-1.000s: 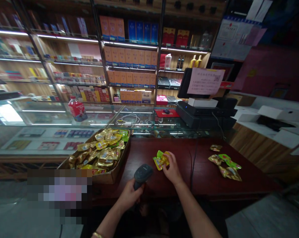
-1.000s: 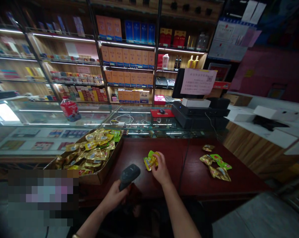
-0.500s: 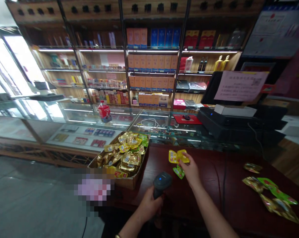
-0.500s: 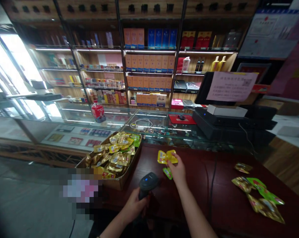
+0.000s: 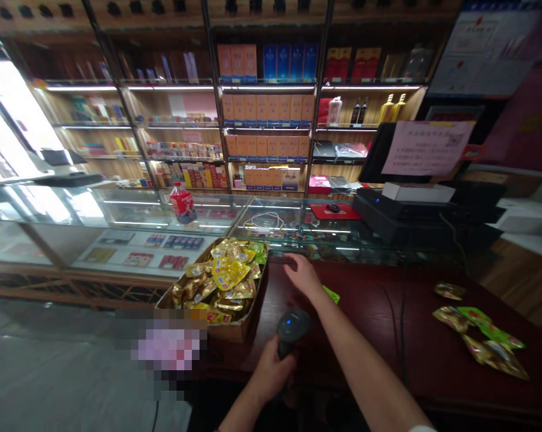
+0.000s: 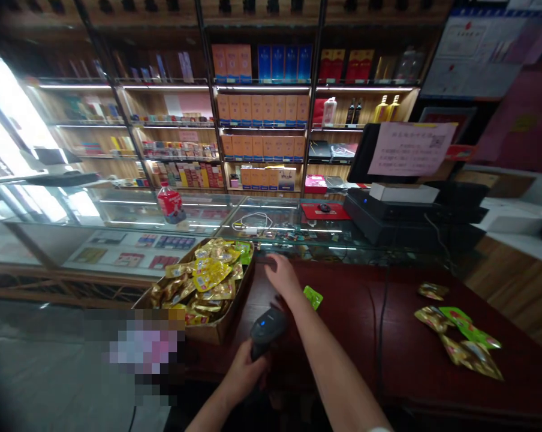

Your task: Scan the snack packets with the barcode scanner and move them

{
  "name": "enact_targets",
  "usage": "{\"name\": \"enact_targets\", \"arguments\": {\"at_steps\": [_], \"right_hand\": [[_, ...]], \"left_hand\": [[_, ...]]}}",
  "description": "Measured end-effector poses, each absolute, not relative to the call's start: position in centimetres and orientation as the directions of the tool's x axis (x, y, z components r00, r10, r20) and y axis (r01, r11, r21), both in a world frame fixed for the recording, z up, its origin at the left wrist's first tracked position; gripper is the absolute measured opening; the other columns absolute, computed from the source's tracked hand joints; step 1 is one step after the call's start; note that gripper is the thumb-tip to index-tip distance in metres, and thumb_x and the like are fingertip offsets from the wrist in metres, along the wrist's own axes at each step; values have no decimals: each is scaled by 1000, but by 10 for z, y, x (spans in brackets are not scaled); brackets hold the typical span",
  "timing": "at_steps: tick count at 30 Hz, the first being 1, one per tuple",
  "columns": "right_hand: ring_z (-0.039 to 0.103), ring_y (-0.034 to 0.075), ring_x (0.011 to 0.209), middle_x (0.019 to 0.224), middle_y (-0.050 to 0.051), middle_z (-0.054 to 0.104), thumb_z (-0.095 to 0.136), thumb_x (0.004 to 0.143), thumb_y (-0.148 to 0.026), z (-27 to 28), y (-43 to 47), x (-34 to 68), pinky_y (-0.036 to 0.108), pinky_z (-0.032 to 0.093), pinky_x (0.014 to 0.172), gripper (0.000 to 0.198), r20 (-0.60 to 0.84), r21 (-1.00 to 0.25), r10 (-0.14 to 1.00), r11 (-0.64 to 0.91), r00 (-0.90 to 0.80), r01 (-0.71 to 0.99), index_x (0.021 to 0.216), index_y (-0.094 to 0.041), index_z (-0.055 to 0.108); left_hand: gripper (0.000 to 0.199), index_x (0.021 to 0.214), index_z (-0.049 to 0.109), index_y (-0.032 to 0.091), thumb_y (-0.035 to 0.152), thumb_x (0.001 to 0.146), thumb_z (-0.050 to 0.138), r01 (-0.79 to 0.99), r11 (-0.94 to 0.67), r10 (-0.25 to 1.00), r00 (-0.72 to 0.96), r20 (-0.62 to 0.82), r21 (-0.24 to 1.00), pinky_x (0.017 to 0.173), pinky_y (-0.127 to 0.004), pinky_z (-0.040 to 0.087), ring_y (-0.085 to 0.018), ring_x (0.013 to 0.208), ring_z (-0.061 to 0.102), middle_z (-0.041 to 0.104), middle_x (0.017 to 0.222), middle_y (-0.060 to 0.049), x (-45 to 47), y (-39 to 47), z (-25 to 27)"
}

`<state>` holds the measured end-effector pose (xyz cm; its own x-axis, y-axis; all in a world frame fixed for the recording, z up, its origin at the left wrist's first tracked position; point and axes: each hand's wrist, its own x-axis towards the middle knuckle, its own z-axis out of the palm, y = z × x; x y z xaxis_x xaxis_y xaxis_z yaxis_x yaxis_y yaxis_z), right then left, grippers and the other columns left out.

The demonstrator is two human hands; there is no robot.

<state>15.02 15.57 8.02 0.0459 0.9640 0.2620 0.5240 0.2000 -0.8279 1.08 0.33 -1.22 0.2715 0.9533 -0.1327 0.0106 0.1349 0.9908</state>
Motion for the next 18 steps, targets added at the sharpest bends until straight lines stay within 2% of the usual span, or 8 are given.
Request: {"name": "enact_targets", "arguments": {"at_steps": [3,4,7,9,11,13,15,18], "right_hand": [[30,42,143,145,27,45,60,82,-33,43,121,219,68,15,113,59,161,-772,930,-89,330,629,134,-7,53],[25,46,144,147,31,42,63,80,-37,29,111,235,72,10,111,65,126,-744,914,-170,385,647,134,-4,52],[23,45,145,150,27,42,67,76,-50,-10,89,255,73,6,111,68,122,-623,904,-252,410,741,129,-9,56],[34,39,142,147,21,48,66,75,-54,-27,82,255,67,14,114,66,220,-606,900,-177,377,775,127,-15,55],[52,34,129,135,18,60,67,74,-53,-33,78,253,58,33,109,68,297,-698,878,-67,374,713,129,-19,49],[66,29,109,121,14,67,66,74,-51,-31,76,253,46,49,95,69,305,-809,865,15,398,587,131,-21,43],[69,27,96,113,12,69,66,74,-50,-27,74,255,41,53,86,65,291,-874,852,53,434,483,128,-22,43],[70,25,92,108,11,70,67,73,-49,-22,72,259,38,55,82,61,288,-912,831,85,476,402,124,-22,46]], "left_hand": [[19,91,55,16,27,76,60,8,127,950,288,-124,992,33,-17,36,-8,35,47,55,54,7,11,4,-12],[20,91,55,16,28,76,61,7,127,948,294,-124,992,33,-17,37,-8,35,47,55,54,7,11,5,-10],[24,89,55,17,33,75,66,3,124,946,300,-119,992,34,-18,37,-8,35,48,55,54,7,12,4,-3],[27,89,55,17,38,76,67,8,117,948,297,-114,993,34,-19,37,-9,35,48,55,54,7,12,3,1],[28,88,55,17,40,76,67,29,105,949,296,-109,994,35,-19,37,-9,35,48,54,53,7,13,2,3],[28,88,56,16,40,77,67,57,93,947,303,-106,994,36,-18,37,-8,36,48,54,53,6,13,2,3],[29,90,57,15,40,78,67,81,87,942,318,-109,993,36,-18,37,-8,36,49,55,54,6,13,2,3],[29,93,58,14,38,79,65,100,95,931,343,-124,990,36,-18,37,-8,36,49,55,55,6,12,2,3]]}}
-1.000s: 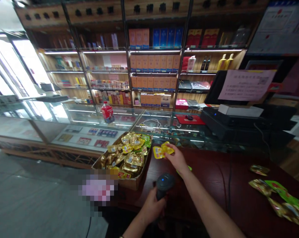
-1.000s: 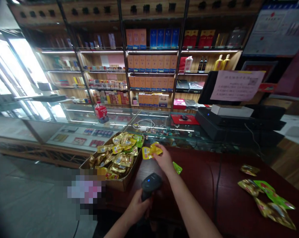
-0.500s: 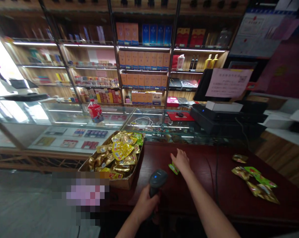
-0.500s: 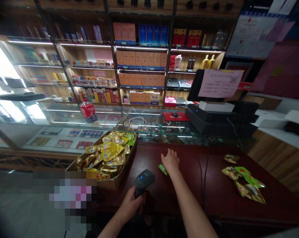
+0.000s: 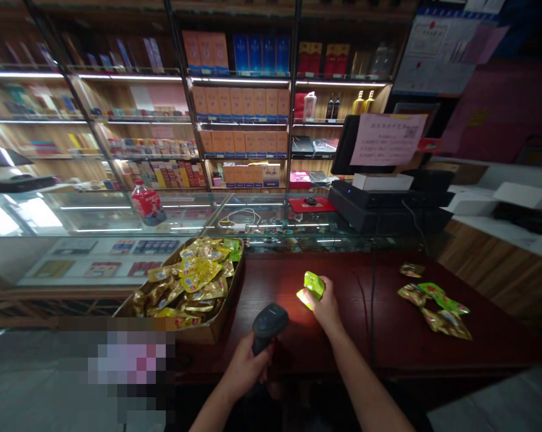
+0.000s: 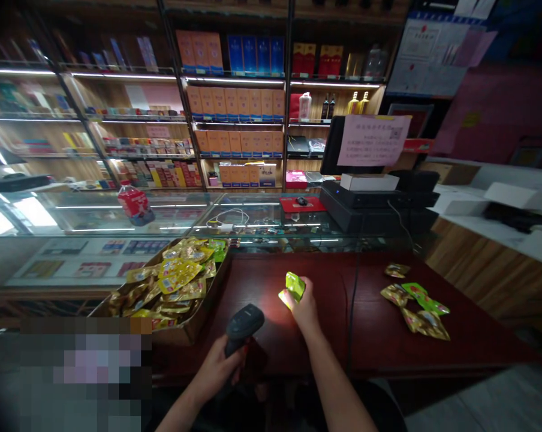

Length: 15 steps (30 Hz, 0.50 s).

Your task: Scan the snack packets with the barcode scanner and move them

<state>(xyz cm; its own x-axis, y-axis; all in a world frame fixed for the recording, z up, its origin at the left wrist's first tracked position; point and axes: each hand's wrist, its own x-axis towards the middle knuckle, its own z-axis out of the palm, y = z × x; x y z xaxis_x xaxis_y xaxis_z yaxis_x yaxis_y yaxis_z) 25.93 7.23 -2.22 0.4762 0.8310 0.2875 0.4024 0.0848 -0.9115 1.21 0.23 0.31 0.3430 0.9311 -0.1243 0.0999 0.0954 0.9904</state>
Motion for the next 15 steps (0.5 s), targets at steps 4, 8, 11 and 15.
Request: {"name": "enact_targets", "arguments": {"at_steps": [4,8,11,15], "right_hand": [[70,24,89,112,11,68,65,76,-51,-20,72,260,36,57,76,59,264,-944,822,112,504,311,124,-22,46],[71,23,86,114,10,68,63,76,-54,-22,74,259,36,59,69,57,238,-964,841,141,486,227,122,-23,46],[71,24,86,111,10,68,65,75,-55,-30,75,264,38,59,74,58,237,-966,841,151,487,210,121,-23,46],[70,25,94,112,10,68,67,73,-53,-45,82,274,40,56,86,59,239,-970,803,177,545,166,120,-23,47]], "left_hand": [[27,90,58,15,36,76,66,91,106,933,336,-131,990,36,-17,37,-8,35,48,54,53,7,11,2,3],[25,88,58,15,34,74,66,75,109,932,339,-128,991,36,-17,37,-8,36,48,54,52,7,10,1,4],[21,88,58,16,31,76,65,81,112,929,345,-133,990,35,-17,37,-7,35,48,55,52,6,11,0,5],[21,93,58,15,28,77,61,62,120,928,347,-134,991,35,-17,39,-7,36,47,55,55,6,13,0,5]]}}
